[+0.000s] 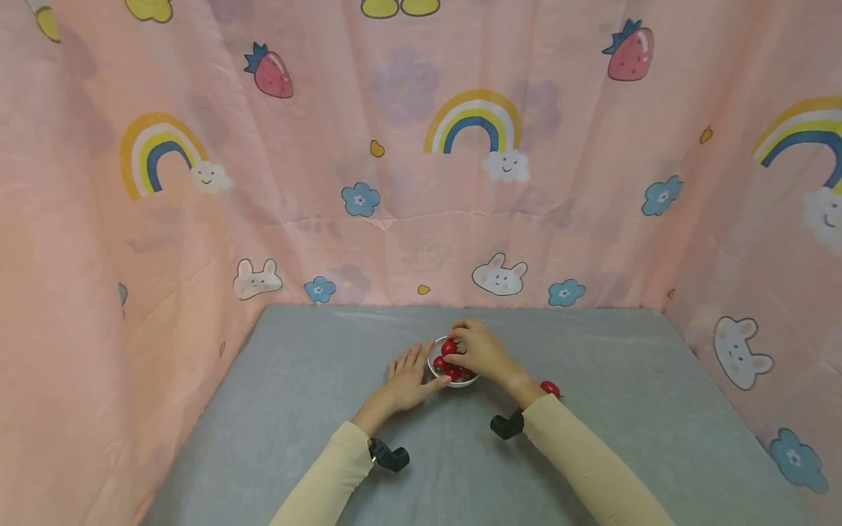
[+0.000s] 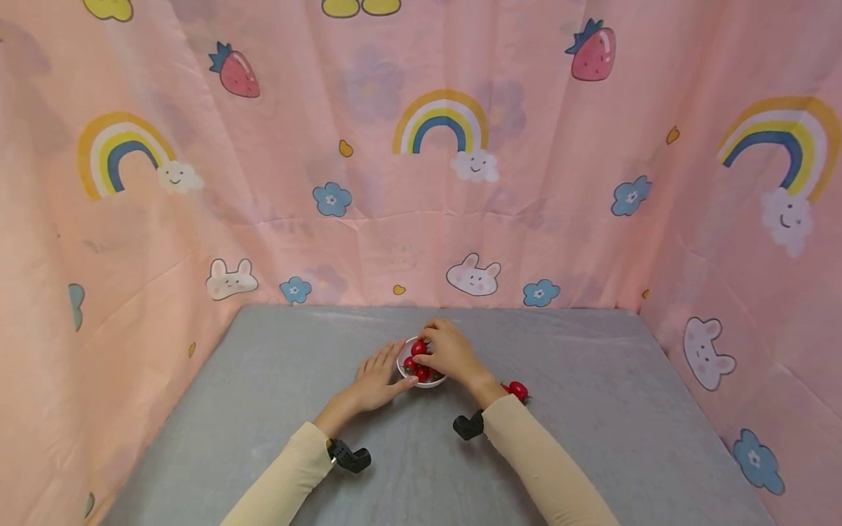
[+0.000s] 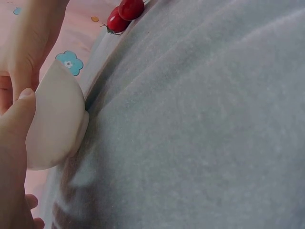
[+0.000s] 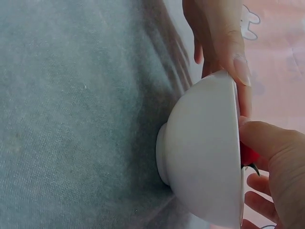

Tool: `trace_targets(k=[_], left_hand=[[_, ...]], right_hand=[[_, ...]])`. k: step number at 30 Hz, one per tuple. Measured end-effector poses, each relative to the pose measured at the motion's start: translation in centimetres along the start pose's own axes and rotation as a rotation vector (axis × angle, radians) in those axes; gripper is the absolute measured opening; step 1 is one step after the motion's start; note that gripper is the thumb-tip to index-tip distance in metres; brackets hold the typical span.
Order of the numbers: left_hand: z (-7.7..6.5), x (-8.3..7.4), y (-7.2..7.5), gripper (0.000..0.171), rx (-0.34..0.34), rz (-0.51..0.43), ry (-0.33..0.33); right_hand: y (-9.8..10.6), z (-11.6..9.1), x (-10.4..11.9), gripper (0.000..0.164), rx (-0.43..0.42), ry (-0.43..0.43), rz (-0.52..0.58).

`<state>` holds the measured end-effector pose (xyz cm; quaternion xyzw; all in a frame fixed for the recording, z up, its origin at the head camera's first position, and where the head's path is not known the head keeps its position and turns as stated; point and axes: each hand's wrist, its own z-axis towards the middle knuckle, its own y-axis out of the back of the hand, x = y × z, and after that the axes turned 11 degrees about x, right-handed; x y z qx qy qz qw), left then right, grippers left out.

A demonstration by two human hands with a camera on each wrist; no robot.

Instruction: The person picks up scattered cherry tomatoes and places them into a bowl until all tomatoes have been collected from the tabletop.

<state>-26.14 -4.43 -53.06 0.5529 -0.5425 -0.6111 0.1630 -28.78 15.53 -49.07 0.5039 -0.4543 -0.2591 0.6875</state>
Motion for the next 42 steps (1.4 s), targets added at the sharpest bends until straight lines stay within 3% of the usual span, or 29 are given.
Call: trace_targets(k=[15, 42], left_hand=[[0.1, 0.0, 0.0, 0.089, 0.011, 0.004, 0.0], [0.8, 0.8, -0.4, 0.094, 0.037, -0.014, 0.009]], right_hand=[[-1.0, 0.7, -0.3, 0.04, -0.017, -0.042, -0.028], [-0.8, 0.5, -0.4, 0.031, -0.091, 0.015, 0.037]])
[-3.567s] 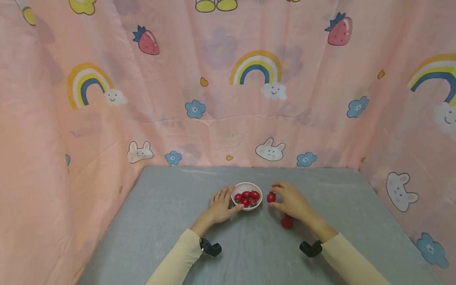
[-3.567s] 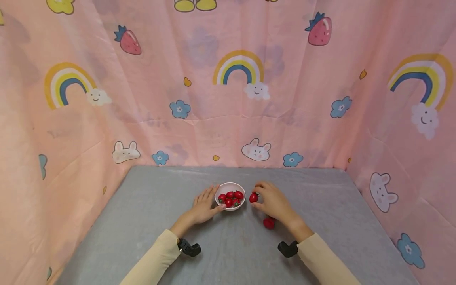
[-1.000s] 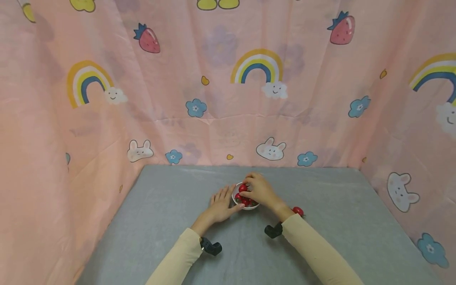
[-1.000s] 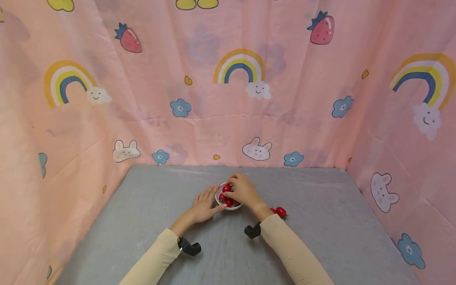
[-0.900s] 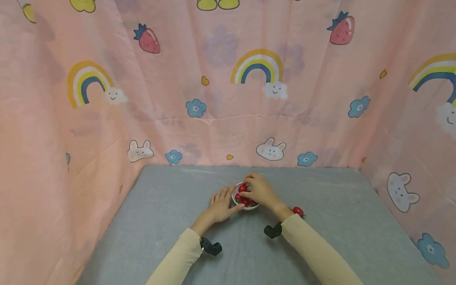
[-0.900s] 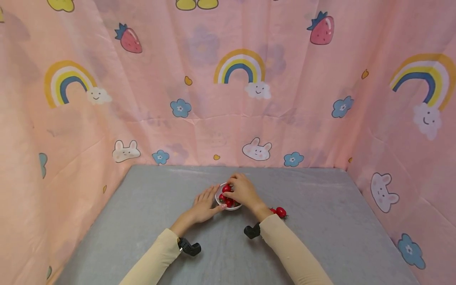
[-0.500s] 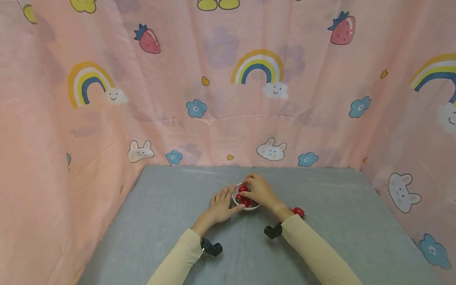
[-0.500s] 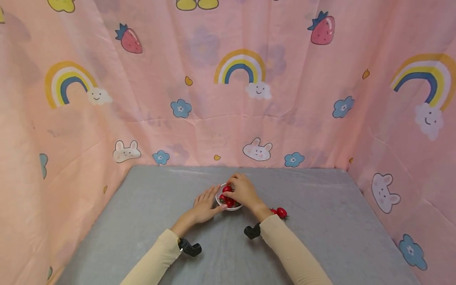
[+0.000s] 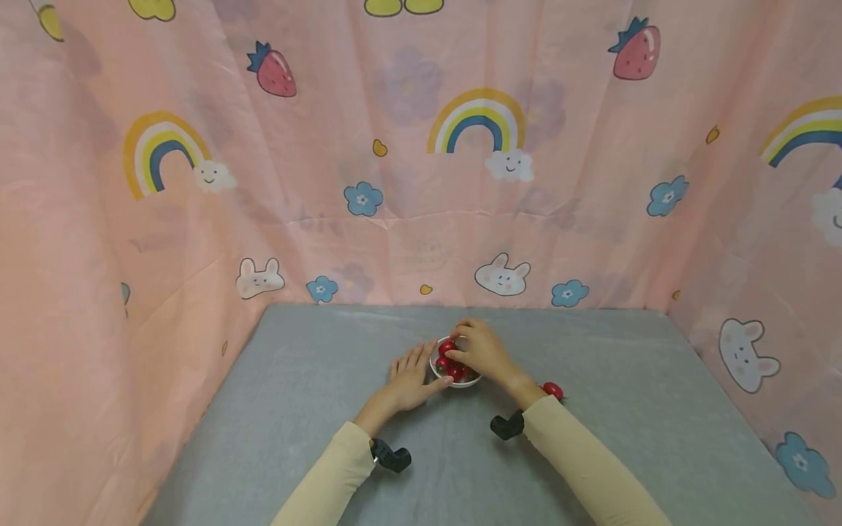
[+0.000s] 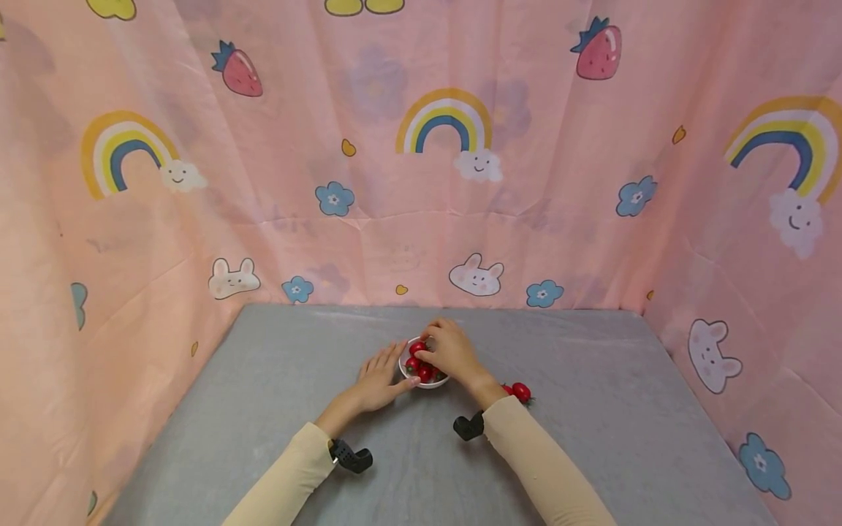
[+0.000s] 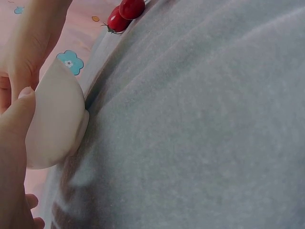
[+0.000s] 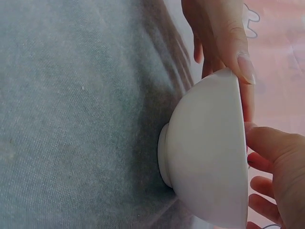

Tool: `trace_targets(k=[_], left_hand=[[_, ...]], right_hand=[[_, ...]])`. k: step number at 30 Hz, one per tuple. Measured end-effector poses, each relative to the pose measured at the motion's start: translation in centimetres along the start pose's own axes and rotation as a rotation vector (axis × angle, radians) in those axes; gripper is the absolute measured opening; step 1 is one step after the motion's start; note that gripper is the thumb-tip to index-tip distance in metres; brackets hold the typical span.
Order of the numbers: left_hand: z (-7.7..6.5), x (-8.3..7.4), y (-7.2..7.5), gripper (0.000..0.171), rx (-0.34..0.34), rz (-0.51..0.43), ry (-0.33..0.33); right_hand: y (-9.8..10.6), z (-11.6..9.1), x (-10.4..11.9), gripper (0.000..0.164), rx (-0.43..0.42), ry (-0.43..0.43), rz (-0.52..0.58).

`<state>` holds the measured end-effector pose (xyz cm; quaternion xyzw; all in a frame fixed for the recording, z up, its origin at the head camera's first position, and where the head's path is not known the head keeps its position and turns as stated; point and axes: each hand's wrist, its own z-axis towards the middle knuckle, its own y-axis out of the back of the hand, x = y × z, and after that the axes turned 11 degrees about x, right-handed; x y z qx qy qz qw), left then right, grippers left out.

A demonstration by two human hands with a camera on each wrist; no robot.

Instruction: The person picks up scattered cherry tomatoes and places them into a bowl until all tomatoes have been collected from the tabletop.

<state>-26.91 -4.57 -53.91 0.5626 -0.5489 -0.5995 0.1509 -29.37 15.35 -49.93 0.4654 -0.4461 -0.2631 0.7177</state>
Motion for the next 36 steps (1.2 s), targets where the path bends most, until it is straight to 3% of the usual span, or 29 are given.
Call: trace_targets(k=[15, 36], left_hand=[[-0.6, -0.6, 0.3, 0.092, -0.02, 0.004, -0.019], [-0.7, -0.9, 0.4, 0.088, -0.032, -0.005, -0.012]], right_hand=[[1.0, -0.7, -1.0, 0.03, -0.012, -0.021, 0.035], [4.1, -4.8, -3.2, 0.03, 0.024, -0.072, 0.041]])
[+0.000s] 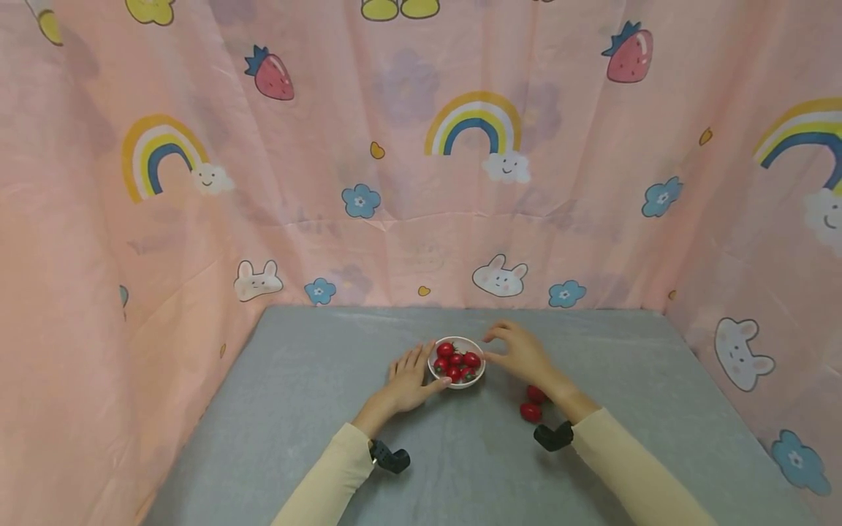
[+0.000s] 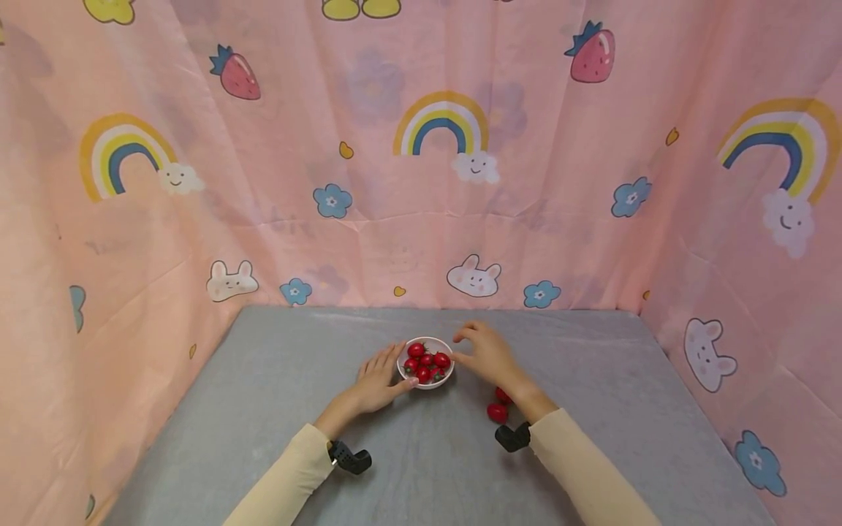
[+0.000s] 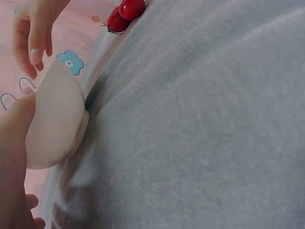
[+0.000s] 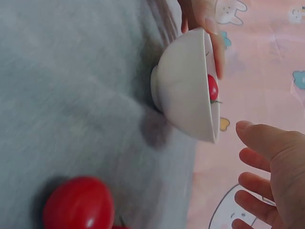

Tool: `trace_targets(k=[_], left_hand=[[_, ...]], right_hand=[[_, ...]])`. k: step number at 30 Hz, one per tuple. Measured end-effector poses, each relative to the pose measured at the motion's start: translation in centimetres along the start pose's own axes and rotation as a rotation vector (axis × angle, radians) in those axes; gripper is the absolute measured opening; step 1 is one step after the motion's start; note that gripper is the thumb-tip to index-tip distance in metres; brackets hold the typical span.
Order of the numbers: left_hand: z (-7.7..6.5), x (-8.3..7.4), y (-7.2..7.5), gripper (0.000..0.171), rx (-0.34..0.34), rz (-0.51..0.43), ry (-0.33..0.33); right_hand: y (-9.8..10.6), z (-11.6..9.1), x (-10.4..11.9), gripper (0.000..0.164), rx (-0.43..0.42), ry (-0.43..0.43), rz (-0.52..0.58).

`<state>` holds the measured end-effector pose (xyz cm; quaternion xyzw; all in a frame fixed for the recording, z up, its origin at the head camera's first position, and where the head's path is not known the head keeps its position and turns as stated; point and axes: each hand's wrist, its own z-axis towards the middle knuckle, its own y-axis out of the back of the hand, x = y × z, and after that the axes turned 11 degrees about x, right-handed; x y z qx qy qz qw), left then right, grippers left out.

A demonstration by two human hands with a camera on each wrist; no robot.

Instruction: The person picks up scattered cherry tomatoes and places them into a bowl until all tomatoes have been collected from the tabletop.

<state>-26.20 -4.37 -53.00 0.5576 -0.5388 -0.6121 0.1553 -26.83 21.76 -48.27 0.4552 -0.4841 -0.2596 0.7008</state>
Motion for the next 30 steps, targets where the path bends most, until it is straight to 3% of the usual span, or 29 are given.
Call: trace_targets(k=[12, 19, 30], left_hand=[[0.1, 0.3, -0.1, 0.09, -0.001, 0.008, -0.017], [-0.1, 0.1, -0.1, 0.088, -0.003, 0.003, -0.013], [-0.2, 0.0, -0.1, 0.087, -0.005, 0.0, -0.011]], right_hand=[[1.0, -3.5, -1.8, 0.028, 0.076, -0.015, -0.014], [1.0, -5.9, -3.3, 0.028, 0.087, 0.021, 0.007], [0.9, -8.4, -4.7, 0.032, 0.1, 0.0, -0.009]])
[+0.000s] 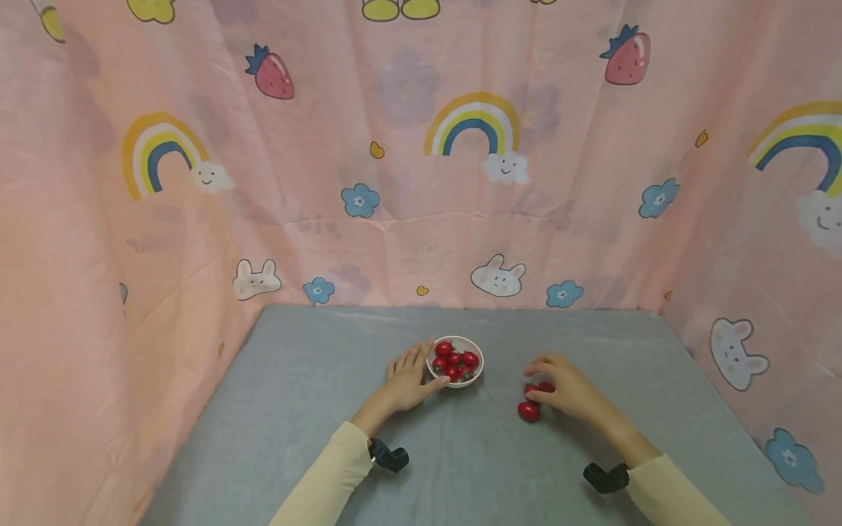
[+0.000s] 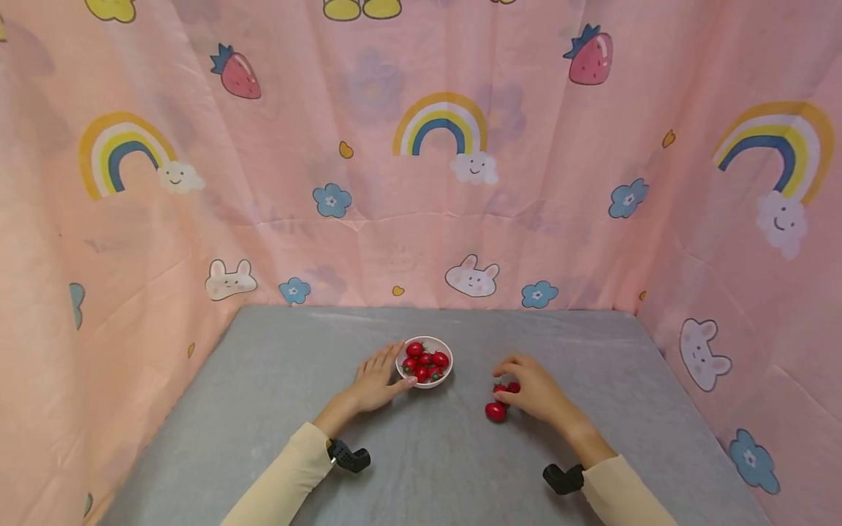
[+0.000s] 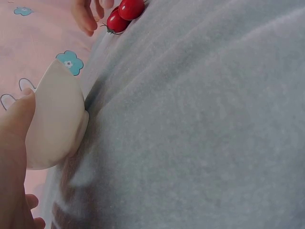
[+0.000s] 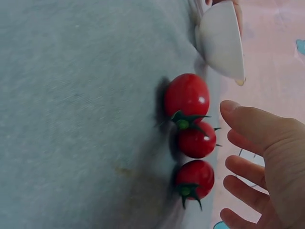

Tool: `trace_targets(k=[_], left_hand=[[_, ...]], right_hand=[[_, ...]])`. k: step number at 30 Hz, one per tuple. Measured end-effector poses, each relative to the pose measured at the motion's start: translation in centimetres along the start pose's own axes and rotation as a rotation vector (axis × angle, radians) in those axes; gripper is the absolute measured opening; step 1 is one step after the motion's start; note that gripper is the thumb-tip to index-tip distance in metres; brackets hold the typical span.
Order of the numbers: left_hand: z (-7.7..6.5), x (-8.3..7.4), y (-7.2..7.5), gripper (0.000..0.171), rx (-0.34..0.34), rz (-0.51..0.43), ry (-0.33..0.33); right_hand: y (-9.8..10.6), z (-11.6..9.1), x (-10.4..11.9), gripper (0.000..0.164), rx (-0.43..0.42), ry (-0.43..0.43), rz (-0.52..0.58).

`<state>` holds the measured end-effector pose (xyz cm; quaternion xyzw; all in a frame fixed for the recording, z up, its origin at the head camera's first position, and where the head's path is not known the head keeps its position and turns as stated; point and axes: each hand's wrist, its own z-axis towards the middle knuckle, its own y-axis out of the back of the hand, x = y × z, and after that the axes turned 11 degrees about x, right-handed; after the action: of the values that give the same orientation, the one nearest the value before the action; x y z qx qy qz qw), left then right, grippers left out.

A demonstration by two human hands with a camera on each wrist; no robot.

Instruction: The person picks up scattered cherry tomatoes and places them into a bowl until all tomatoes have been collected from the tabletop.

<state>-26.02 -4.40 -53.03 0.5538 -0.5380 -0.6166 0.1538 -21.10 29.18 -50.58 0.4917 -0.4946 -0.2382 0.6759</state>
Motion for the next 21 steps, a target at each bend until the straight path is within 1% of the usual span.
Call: trace_targets(k=[10, 17, 21], left_hand=[[-0.01, 0.08, 0.01, 0.087, -0.005, 0.0, -0.006], [-0.01, 0.06, 0.03, 0.088, -0.004, 0.002, -0.007], [0.03, 0.12, -0.01, 0.088, 0.001, 0.006, -0.007]], right_hand=[[-0.42, -0.97, -0.65, 0.036, 0.007, -0.016, -0.022], [-0.37, -1.09, -0.58, 0.037, 0.01, -0.027, -0.025], [-0.45, -0.99, -0.69, 0.038, 0.026, -0.041, -0.028]])
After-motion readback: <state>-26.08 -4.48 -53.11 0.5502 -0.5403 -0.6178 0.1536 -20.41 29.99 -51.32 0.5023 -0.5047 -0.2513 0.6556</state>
